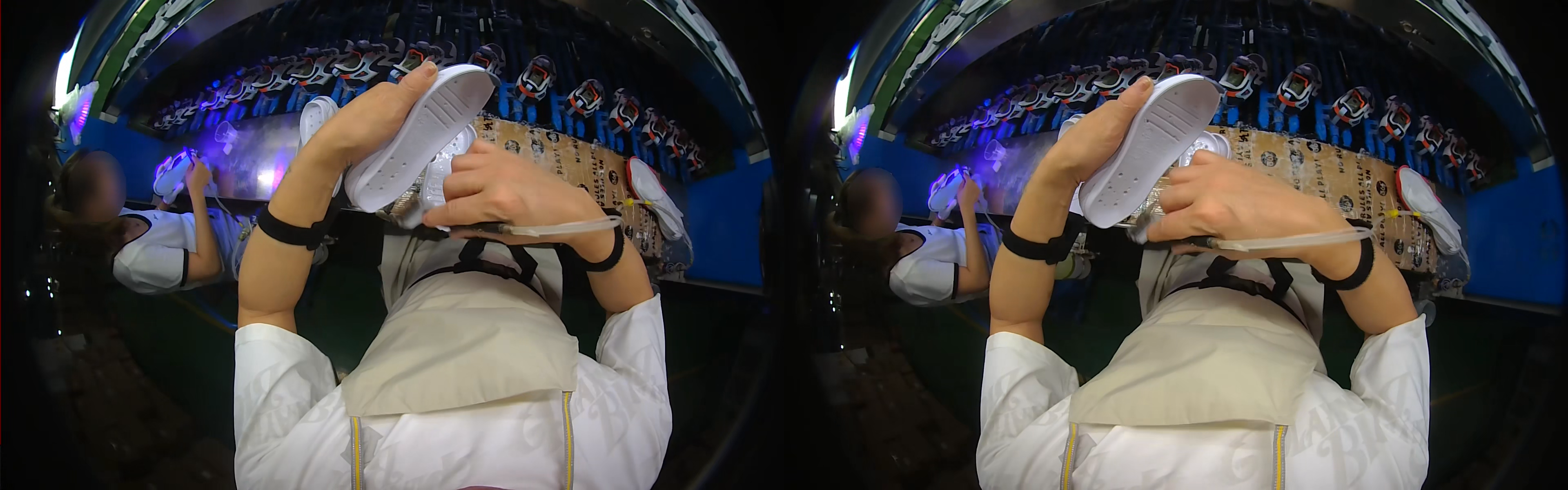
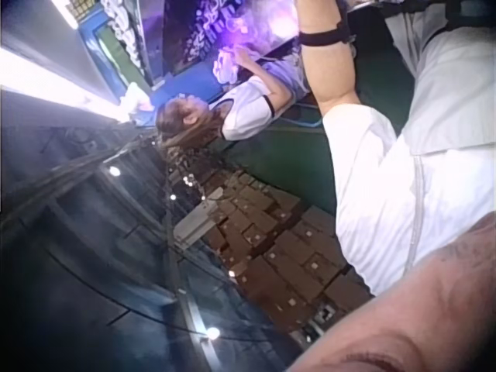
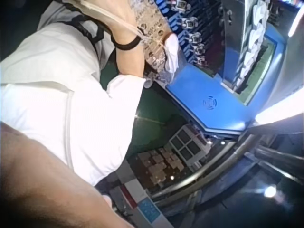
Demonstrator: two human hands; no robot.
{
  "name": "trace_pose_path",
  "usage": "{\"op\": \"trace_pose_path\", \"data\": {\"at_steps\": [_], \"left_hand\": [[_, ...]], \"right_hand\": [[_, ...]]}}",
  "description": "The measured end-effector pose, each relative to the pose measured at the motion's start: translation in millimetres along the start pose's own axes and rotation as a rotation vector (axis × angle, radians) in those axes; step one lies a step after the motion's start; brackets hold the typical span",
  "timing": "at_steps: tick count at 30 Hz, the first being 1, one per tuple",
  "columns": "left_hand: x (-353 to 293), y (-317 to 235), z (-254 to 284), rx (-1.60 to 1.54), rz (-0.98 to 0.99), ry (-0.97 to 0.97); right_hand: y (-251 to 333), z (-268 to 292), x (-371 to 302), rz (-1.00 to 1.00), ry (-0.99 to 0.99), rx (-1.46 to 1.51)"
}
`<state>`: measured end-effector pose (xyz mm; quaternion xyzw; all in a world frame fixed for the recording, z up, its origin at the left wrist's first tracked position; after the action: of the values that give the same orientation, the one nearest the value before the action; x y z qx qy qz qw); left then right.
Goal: Applying adhesive or glue to the bottom of shoe soles using a brush.
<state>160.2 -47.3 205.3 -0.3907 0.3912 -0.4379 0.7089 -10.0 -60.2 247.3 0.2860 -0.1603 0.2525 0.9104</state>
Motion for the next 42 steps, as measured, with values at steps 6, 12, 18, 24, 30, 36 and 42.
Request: {"op": "trace_pose_path", "data": {"at_steps": [6, 12, 18, 24, 30, 36, 42], "left_hand": [[-13, 23, 17, -0.071, 0.06, -0.048], [-65, 92, 36, -0.638, -0.191, -0.386], [-158, 188, -9, -1.023, -0.062, -0.805], [-165, 203, -83, -1.64, 0.175, -0.269], [-137, 216, -96, -1.899, 0.209, -0.159], [-118, 166, -92, -1.72, 0.052, -0.181], [-103, 113, -94, -1.685, -0.151, -0.125]], "right_hand": [[-9, 8, 1, -0.075, -0.091, -0.059], [-19, 4, -19, -0.134, -0.339, 0.273], [-65, -34, -66, -0.65, -0.626, 0.583], [-86, -76, -68, -0.805, -0.728, 0.846], [-85, -83, -47, -0.81, -0.632, 0.768], [-84, -66, -27, -0.78, -0.773, 0.698], [-71, -56, -13, -0.668, -0.839, 0.446]]}}
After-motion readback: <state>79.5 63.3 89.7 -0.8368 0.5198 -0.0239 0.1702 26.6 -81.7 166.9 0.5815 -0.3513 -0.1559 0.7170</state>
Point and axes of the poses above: each hand's wrist, its own x-axis towards the middle knuckle, its own z-axis out of the back of the hand, y = z × x, the point moved 7 cm from there along x, towards the middle knuckle, and after that the axes turned 5 degrees about -y, right-handed, at the moved point
